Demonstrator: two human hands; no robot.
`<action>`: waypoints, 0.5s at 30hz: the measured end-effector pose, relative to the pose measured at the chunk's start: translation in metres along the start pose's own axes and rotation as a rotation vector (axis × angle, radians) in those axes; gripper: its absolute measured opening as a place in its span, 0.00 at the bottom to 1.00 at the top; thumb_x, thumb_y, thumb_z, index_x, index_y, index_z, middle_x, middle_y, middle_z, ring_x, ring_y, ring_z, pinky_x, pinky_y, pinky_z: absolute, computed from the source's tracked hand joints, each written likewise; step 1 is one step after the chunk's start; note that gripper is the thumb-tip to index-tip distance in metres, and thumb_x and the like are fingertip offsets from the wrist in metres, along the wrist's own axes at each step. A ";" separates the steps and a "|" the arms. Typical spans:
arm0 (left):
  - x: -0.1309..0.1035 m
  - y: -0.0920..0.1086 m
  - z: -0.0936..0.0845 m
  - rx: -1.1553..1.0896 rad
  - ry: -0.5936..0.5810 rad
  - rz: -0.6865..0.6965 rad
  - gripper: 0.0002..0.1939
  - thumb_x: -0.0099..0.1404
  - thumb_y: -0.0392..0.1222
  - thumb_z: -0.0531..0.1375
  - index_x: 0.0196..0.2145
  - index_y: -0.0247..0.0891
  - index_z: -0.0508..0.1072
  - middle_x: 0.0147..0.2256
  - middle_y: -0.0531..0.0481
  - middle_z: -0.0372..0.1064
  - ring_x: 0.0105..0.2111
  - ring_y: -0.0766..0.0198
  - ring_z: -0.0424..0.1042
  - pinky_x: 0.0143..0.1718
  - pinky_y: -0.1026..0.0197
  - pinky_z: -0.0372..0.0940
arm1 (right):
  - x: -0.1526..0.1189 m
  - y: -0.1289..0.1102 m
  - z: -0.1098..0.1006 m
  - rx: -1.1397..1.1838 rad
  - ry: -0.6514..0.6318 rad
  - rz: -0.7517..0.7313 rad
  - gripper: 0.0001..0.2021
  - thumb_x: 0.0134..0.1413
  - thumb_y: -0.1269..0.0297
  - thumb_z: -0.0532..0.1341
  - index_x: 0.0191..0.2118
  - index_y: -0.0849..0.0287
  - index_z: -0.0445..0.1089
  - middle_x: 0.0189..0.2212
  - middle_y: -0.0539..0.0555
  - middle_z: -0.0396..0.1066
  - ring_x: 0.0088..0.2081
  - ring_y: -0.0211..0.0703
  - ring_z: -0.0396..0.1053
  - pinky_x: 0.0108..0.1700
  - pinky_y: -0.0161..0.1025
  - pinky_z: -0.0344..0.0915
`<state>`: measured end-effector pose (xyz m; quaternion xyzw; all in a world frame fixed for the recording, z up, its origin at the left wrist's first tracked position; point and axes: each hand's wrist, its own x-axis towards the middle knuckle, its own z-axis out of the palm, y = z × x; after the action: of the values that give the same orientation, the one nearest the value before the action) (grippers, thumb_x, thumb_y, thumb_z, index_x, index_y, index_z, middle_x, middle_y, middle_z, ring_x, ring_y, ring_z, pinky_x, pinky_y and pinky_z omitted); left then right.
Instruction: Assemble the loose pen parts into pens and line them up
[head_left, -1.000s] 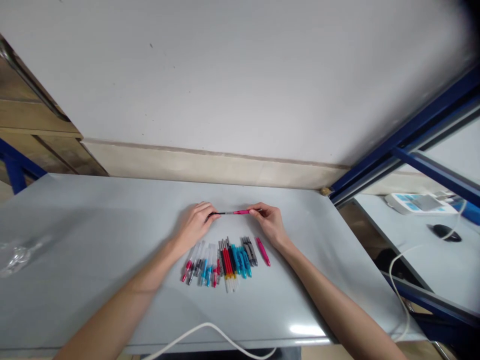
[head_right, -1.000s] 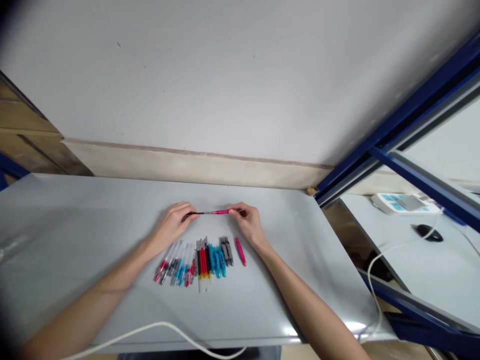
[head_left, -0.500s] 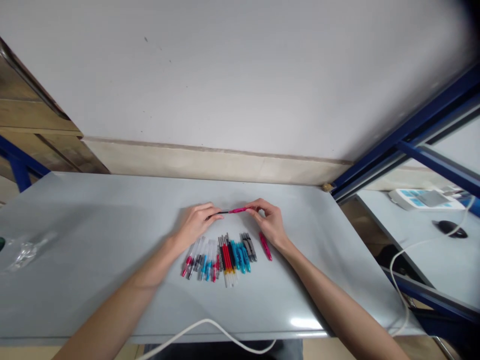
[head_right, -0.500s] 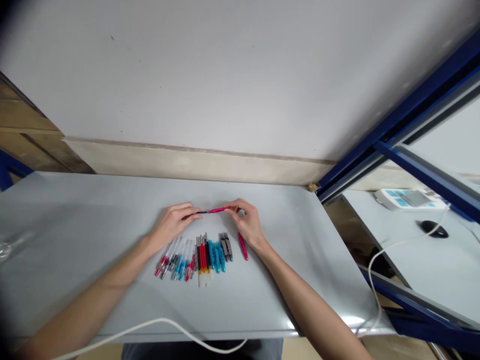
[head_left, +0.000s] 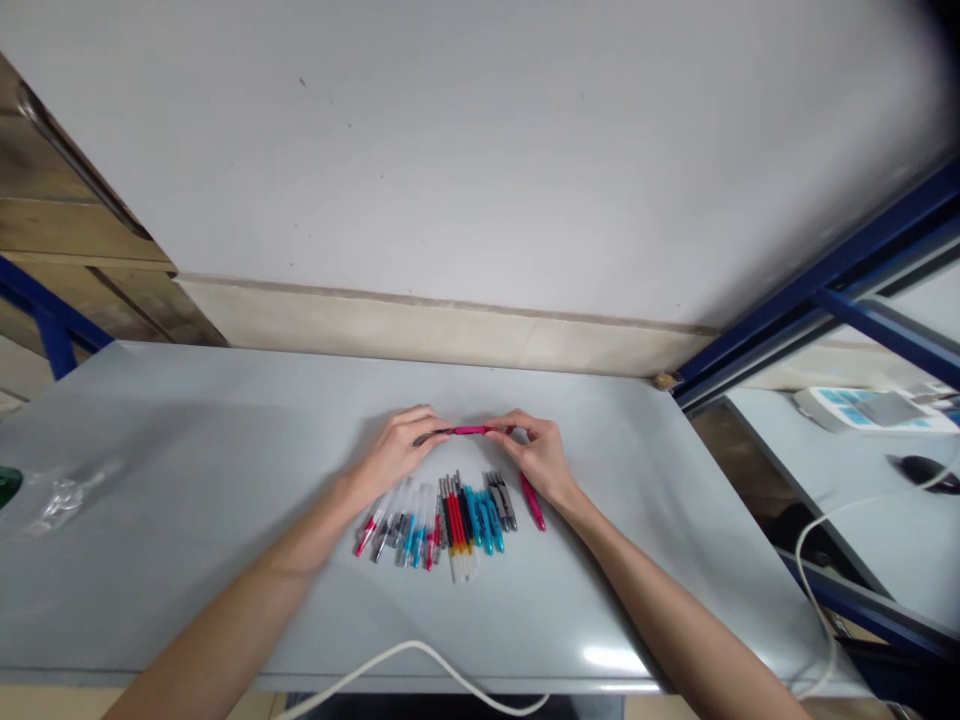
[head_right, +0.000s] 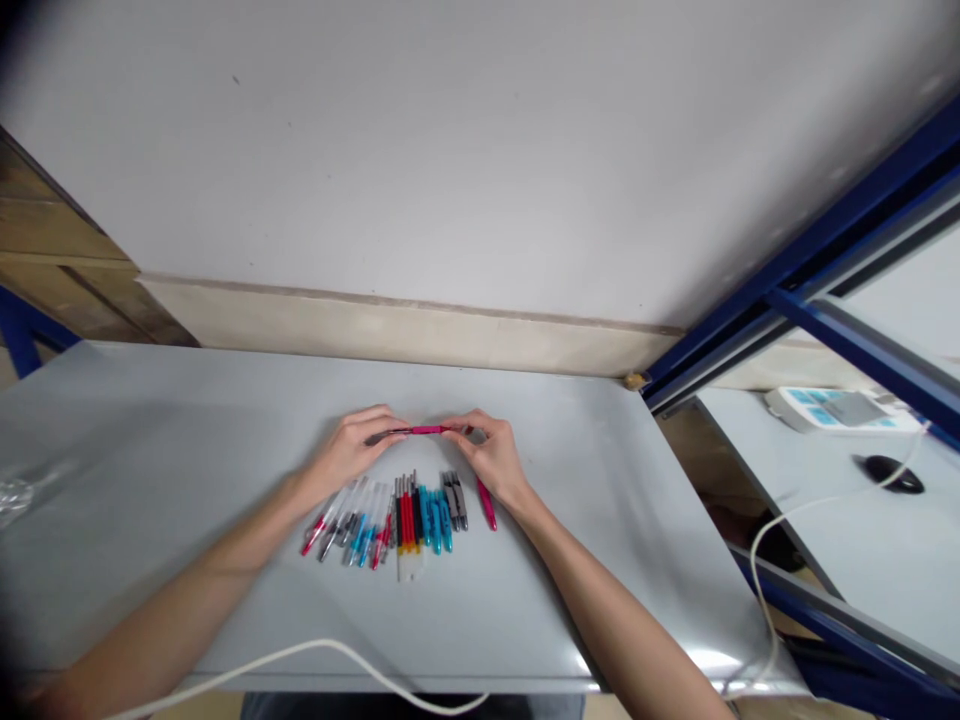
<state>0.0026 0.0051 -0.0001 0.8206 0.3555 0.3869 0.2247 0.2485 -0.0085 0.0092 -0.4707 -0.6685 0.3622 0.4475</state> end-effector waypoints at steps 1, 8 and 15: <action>0.000 0.001 0.000 -0.004 -0.003 -0.003 0.12 0.73 0.45 0.56 0.44 0.39 0.79 0.37 0.47 0.73 0.36 0.63 0.73 0.40 0.61 0.67 | 0.000 -0.001 0.001 -0.025 -0.002 0.008 0.09 0.57 0.56 0.67 0.35 0.56 0.80 0.31 0.54 0.75 0.34 0.47 0.69 0.41 0.42 0.64; -0.001 0.000 0.002 -0.061 0.015 -0.032 0.12 0.70 0.48 0.60 0.42 0.39 0.79 0.35 0.49 0.71 0.30 0.66 0.69 0.32 0.64 0.64 | 0.002 0.000 0.003 -0.176 -0.081 -0.028 0.20 0.66 0.51 0.57 0.26 0.56 0.73 0.23 0.52 0.68 0.33 0.47 0.65 0.38 0.42 0.61; 0.001 -0.003 0.000 -0.058 0.009 -0.025 0.12 0.71 0.48 0.59 0.44 0.40 0.79 0.36 0.48 0.70 0.33 0.65 0.70 0.34 0.62 0.64 | 0.004 -0.001 0.002 -0.159 -0.098 -0.019 0.19 0.66 0.49 0.57 0.31 0.56 0.75 0.29 0.53 0.73 0.34 0.46 0.66 0.39 0.41 0.61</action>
<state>0.0017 0.0079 -0.0011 0.8074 0.3555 0.3979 0.2519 0.2452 -0.0050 0.0107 -0.4803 -0.7206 0.3263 0.3789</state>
